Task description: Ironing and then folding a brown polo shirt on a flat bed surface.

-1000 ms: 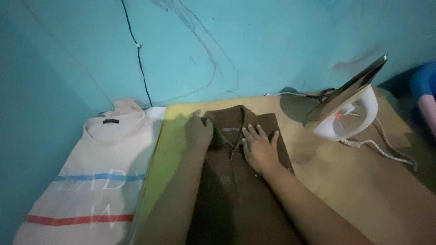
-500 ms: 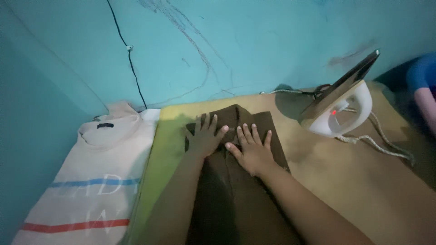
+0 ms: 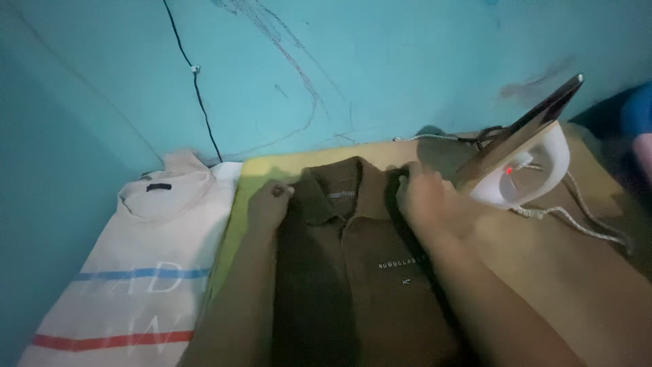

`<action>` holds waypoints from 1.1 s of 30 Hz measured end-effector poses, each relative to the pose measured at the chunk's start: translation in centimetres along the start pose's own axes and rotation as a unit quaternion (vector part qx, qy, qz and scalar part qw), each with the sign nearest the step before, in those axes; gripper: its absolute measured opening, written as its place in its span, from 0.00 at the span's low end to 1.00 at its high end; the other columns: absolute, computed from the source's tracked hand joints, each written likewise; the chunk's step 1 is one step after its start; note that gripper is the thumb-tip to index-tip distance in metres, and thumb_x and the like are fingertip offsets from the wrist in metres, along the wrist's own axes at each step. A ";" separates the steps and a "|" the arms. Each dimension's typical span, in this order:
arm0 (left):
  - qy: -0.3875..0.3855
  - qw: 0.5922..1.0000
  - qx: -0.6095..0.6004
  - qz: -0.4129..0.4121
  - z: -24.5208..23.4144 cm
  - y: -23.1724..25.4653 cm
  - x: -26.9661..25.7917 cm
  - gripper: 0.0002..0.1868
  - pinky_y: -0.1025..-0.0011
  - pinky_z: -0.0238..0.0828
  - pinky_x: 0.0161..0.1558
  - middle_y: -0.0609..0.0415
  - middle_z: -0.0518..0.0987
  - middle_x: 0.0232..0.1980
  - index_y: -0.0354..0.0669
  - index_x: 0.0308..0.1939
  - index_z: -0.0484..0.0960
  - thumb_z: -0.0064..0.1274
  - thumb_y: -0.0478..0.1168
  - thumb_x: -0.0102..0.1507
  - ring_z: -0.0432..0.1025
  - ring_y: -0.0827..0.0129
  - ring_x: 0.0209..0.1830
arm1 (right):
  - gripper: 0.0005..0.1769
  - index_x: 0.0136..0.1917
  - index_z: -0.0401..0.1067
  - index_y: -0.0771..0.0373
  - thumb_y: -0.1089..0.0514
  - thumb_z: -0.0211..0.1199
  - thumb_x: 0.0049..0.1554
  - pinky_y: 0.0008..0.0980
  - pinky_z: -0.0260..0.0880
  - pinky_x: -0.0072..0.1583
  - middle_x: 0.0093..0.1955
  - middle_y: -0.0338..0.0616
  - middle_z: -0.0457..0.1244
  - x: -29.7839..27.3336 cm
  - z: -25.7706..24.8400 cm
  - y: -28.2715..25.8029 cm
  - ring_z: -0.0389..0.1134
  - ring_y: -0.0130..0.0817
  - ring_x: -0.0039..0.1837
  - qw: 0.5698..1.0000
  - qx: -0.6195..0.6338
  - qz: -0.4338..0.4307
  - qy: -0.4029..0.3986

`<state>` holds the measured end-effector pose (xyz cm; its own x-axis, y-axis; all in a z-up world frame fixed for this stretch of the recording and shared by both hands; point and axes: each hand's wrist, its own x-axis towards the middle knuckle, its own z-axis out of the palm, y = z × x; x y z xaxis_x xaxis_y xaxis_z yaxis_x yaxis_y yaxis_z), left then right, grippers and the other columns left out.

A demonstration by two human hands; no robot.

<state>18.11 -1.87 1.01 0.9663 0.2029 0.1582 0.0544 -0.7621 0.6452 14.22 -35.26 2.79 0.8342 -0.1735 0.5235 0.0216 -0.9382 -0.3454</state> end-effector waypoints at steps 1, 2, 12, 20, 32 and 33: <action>0.027 0.999 -0.012 0.012 -0.1 0.0 0.4 0.18 0.57 0.73 0.52 0.46 0.85 0.48 0.45 0.47 0.84 0.60 0.53 0.62 0.79 0.52 0.49 | 0.17 0.58 0.73 0.64 0.59 0.64 0.55 0.54 0.65 0.61 0.56 0.60 0.67 0.3 -0.3 -0.1 0.65 0.61 0.59 0.999 0.031 -0.010 0.005; 0.055 0.998 -0.024 0.024 -0.2 0.0 0.8 0.18 0.57 0.74 0.51 0.45 0.84 0.48 0.43 0.48 0.82 0.59 0.53 0.64 0.78 0.50 0.49 | 0.20 0.58 0.73 0.63 0.64 0.62 0.50 0.53 0.66 0.60 0.55 0.58 0.67 0.6 -0.6 -0.3 0.65 0.61 0.59 0.998 0.062 -0.020 0.010; 0.084 0.996 0.018 0.004 1.4 1.0 -2.2 0.13 0.53 0.73 0.52 0.43 0.79 0.54 0.44 0.55 0.79 0.48 0.45 0.71 0.76 0.48 0.52 | 0.17 0.62 0.65 0.67 0.64 0.58 0.59 0.55 0.65 0.61 0.60 0.63 0.63 0.1 3.1 1.3 0.63 0.61 0.62 0.999 0.004 -0.005 -0.032; 0.043 0.999 0.000 -0.015 -2.6 1.4 -10.8 0.29 0.52 0.72 0.55 0.41 0.79 0.56 0.42 0.65 0.71 0.57 0.51 0.65 0.74 0.46 0.56 | 0.38 0.81 0.48 0.53 0.36 0.48 0.64 0.60 0.40 0.75 0.82 0.54 0.43 -8.0 -2.8 -2.1 0.39 0.54 0.83 0.969 -0.051 -0.125 -0.205; -0.093 0.989 -0.071 -0.088 -6.9 -0.7 -22.2 0.34 0.58 0.77 0.53 0.43 0.84 0.46 0.44 0.58 0.74 0.66 0.57 0.56 0.80 0.54 0.49 | 0.26 0.72 0.62 0.57 0.51 0.60 0.62 0.44 0.66 0.71 0.68 0.49 0.63 -14.2 -10.2 8.0 0.65 0.42 0.70 0.963 0.229 -0.020 -0.140; -0.095 0.989 -0.072 -0.087 -6.7 -1.2 -22.3 0.34 0.58 0.77 0.53 0.43 0.84 0.46 0.44 0.58 0.74 0.66 0.57 0.56 0.80 0.54 0.49 | 0.26 0.72 0.62 0.57 0.51 0.60 0.62 0.44 0.66 0.71 0.68 0.49 0.63 -12.6 -9.9 9.9 0.65 0.42 0.70 0.964 0.227 -0.018 -0.139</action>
<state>-5.14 -1.38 1.69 0.9759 0.1943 -0.0992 0.2014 -0.6276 0.7520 -1.57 -45.34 0.49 0.9425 0.0042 0.3342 0.2403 -0.7034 -0.6690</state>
